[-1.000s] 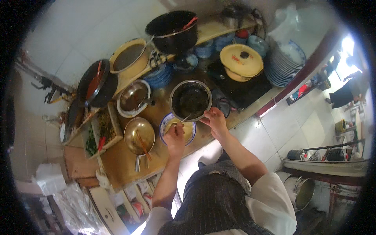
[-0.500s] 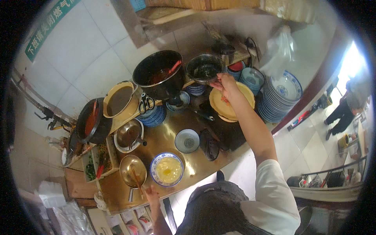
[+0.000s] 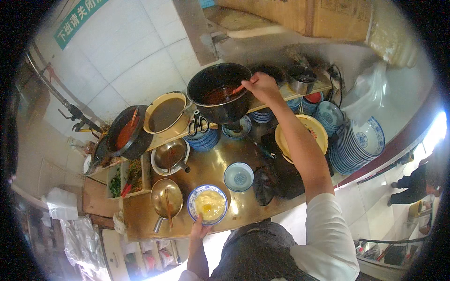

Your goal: The person takes a food package from a container and hands it to another person, then washes a ceramic bowl in a sink. They proceed to use a ladle to scoop cooked food from a large wok into the bowl and use chopsticks to add garnishes from storage bins.

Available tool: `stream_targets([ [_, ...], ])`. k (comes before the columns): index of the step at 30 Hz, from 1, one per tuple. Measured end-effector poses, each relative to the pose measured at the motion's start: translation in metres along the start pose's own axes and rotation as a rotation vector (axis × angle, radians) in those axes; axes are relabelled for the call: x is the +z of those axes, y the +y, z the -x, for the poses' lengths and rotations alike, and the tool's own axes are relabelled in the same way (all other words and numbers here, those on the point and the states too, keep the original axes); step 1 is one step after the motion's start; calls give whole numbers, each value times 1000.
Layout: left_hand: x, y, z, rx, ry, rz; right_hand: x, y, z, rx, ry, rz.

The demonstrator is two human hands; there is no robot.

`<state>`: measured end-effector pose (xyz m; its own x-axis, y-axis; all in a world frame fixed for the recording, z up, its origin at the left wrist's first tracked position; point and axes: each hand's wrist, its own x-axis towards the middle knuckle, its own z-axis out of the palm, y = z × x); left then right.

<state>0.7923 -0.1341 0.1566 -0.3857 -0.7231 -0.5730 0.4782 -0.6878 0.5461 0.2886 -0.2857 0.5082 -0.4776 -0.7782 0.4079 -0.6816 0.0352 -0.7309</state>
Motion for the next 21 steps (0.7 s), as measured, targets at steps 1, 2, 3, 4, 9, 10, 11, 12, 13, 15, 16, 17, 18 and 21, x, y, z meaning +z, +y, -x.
stream_targets([
  [1, -6, 1, -2, -6, 28, -30, 3, -10, -12, 20, -44, 109],
  [2, -6, 0, -3, 11, 38, -19, 6, -14, -23, -91, 5, 168],
  [3, 7, 2, 1, 18, 59, -8, 6, -17, -32, -5, -30, 69],
  [4, 21, 5, 9, 25, 81, 3, 6, -21, -42, 80, -65, -32],
  [9, 38, 22, 29, 174, 85, -26, 46, -48, -61, 82, -245, -257],
  [10, 50, 28, 36, 178, 117, -62, 51, -50, -60, 67, -276, -83],
  [11, 64, 39, 45, 204, 109, -60, 53, -51, -62, 5, -241, -92],
  [12, 77, 46, 50, 225, 97, -56, 53, -47, -66, -53, -204, -95],
  [13, 88, 53, 51, 244, 84, -54, 51, -41, -69, -110, -166, -96],
  [15, 99, 64, 50, 264, 31, 9, 39, -32, -72, -229, -244, 53],
  [16, 106, 68, 48, 273, 4, 42, 29, -29, -70, -361, -218, 132],
  [17, 115, 72, 49, 272, 9, 16, 20, -28, -66, -490, -194, 207],
  [18, 125, 77, 46, 266, 8, -8, 11, -29, -63, -456, -319, 202],
  [21, 142, 86, 39, 262, -12, -26, -14, -47, -48, -481, -471, 334],
])
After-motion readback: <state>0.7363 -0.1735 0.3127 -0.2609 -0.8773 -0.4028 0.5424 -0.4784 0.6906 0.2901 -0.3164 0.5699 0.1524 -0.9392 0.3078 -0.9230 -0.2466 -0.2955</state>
